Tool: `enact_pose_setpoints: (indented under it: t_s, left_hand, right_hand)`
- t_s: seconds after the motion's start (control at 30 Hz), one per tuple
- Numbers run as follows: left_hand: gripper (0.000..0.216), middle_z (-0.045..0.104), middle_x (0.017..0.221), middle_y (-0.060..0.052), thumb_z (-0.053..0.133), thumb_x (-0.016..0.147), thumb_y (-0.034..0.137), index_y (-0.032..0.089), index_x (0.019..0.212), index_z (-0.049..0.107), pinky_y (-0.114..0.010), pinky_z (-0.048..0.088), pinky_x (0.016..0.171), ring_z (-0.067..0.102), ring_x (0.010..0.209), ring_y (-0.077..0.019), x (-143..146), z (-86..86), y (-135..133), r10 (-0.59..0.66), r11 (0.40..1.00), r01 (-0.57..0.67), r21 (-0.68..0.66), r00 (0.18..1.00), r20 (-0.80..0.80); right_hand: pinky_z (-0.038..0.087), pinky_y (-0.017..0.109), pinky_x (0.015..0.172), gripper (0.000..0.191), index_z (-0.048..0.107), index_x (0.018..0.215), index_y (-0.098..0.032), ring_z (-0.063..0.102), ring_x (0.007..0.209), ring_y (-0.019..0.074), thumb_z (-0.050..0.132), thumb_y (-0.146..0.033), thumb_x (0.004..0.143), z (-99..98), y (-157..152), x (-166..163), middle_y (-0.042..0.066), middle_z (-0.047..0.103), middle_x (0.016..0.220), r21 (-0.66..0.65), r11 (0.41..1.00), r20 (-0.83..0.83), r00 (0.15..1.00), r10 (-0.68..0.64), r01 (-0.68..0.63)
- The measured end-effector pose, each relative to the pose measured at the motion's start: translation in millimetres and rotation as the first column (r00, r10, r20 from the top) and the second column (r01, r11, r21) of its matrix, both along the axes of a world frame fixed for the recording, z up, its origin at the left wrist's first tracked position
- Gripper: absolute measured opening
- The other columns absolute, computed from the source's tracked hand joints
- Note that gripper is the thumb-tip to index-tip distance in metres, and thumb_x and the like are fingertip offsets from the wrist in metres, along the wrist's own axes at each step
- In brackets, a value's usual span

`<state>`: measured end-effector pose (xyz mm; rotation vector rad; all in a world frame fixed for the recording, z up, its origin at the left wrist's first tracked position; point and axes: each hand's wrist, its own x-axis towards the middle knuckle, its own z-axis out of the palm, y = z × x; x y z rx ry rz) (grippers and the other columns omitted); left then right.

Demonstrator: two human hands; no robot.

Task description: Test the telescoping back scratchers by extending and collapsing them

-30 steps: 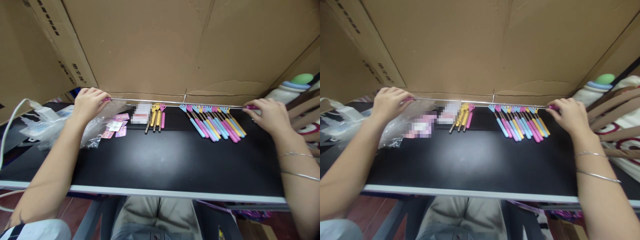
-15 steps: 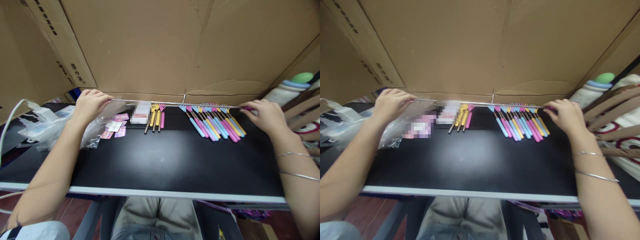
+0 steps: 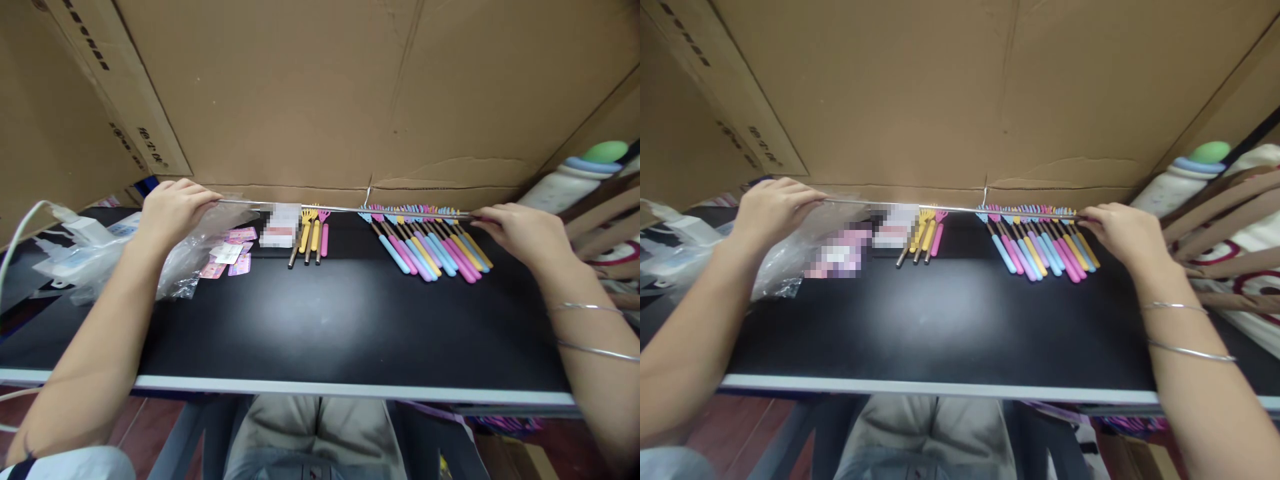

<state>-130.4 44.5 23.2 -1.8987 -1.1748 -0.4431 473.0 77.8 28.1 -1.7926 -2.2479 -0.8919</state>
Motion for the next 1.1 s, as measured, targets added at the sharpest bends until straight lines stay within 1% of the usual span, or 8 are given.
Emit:
enact_pose_setpoints:
  t_s: [0.13, 0.23, 0.37, 0.5, 0.7, 0.77, 0.93, 1.1]
  left_hand:
    - [0.032, 0.068, 0.087, 0.001, 0.035, 0.099, 0.037, 0.025, 0.095, 0.065, -0.032, 0.035, 0.069, 0.05, 0.082, -0.0166, 2.1, 3.8, -2.0, 0.024, 0.999, -0.024, 0.044, 1.0, -0.01]
    - [0.03, 0.069, 0.089, 0.0, 0.038, 0.099, 0.035, 0.024, 0.097, 0.065, -0.032, 0.035, 0.071, 0.051, 0.083, -0.0172, 15.8, 5.7, -4.4, 0.012, 0.999, -0.01, 0.048, 1.0, -0.024]
    - [0.027, 0.07, 0.086, 0.0, 0.04, 0.097, 0.033, 0.025, 0.097, 0.066, -0.034, 0.035, 0.072, 0.054, 0.08, -0.0183, 53.2, 1.7, -8.7, -0.081, 0.997, 0.081, -0.007, 0.996, -0.042]
    - [0.025, 0.068, 0.08, -0.003, 0.041, 0.096, 0.026, 0.023, 0.097, 0.066, -0.036, 0.035, 0.07, 0.057, 0.079, -0.0202, 86.8, -7.3, -12.3, -0.18, 0.981, 0.175, -0.082, 0.981, -0.068]
    - [0.024, 0.067, 0.077, -0.002, 0.04, 0.096, 0.021, 0.021, 0.094, 0.064, -0.035, 0.033, 0.07, 0.058, 0.074, -0.0181, 104.2, -13.3, -16.7, -0.235, 0.971, 0.233, -0.052, 0.971, -0.032]
    - [0.024, 0.066, 0.074, -0.001, 0.04, 0.097, 0.023, 0.021, 0.091, 0.063, -0.034, 0.033, 0.069, 0.057, 0.072, -0.0174, 111.5, -14.5, -19.4, -0.256, 0.966, 0.254, -0.046, 0.966, -0.039]
    - [0.026, 0.065, 0.075, -0.001, 0.039, 0.097, 0.024, 0.018, 0.086, 0.062, -0.032, 0.034, 0.067, 0.057, 0.07, -0.0153, 137.8, -21.2, -28.6, -0.371, 0.928, 0.366, -0.074, 0.926, -0.071]
    - [0.024, 0.063, 0.071, 0.0, 0.042, 0.096, 0.023, 0.017, 0.081, 0.06, -0.03, 0.033, 0.067, 0.056, 0.068, -0.0147, 155.5, -28.0, -36.7, -0.409, 0.91, 0.402, -0.101, 0.911, -0.056]
  right_hand:
    - [0.03, 0.025, 0.053, 0.031, 0.068, 0.104, -0.018, 0.058, 0.077, 0.0172, 0.045, -0.034, 0.091, -2.2, 1.3, -2.7, 0.009, 0.069, 0.094, 0.057, 0.998, 0.049, 0.998, 0.028, -0.031]
    - [0.031, 0.025, 0.053, 0.031, 0.069, 0.102, -0.019, 0.059, 0.074, 0.0167, 0.044, -0.035, 0.091, -5.3, 2.6, -13.0, 0.007, 0.069, 0.088, 0.099, 0.989, 0.081, 0.991, 0.106, -0.113]
    - [0.034, 0.026, 0.058, 0.032, 0.07, 0.101, -0.02, 0.059, 0.072, 0.0158, 0.042, -0.034, 0.093, -8.0, -2.1, -40.3, 0.005, 0.07, 0.084, 0.113, 0.948, 0.171, 0.946, 0.275, -0.296]
    - [0.035, 0.027, 0.065, 0.031, 0.07, 0.099, -0.019, 0.059, 0.079, 0.0146, 0.042, -0.032, 0.095, -8.9, -11.8, -64.5, 0.005, 0.07, 0.087, 0.101, 0.899, 0.223, 0.89, 0.397, -0.427]
    - [0.035, 0.025, 0.069, 0.025, 0.068, 0.095, -0.017, 0.059, 0.079, 0.013, 0.046, -0.028, 0.094, -9.4, -21.7, -81.2, 0.004, 0.07, 0.086, 0.078, 0.86, 0.225, 0.849, 0.478, -0.505]
    - [0.035, 0.025, 0.067, 0.025, 0.068, 0.093, -0.017, 0.058, 0.075, 0.0126, 0.046, -0.03, 0.094, -10.1, -25.8, -90.3, 0.003, 0.068, 0.081, 0.095, 0.829, 0.226, 0.823, 0.521, -0.551]
    - [0.035, 0.024, 0.064, 0.025, 0.066, 0.087, -0.018, 0.056, 0.066, 0.0114, 0.046, -0.031, 0.093, -18.1, -39.8, -121.0, 0.002, 0.066, 0.073, 0.136, 0.713, 0.226, 0.722, 0.654, -0.688]
    - [0.036, 0.024, 0.063, 0.023, 0.064, 0.085, -0.018, 0.057, 0.067, 0.01, 0.047, -0.031, 0.093, -28.9, -48.8, -137.7, 0.002, 0.066, 0.074, 0.128, 0.662, 0.175, 0.674, 0.718, -0.738]
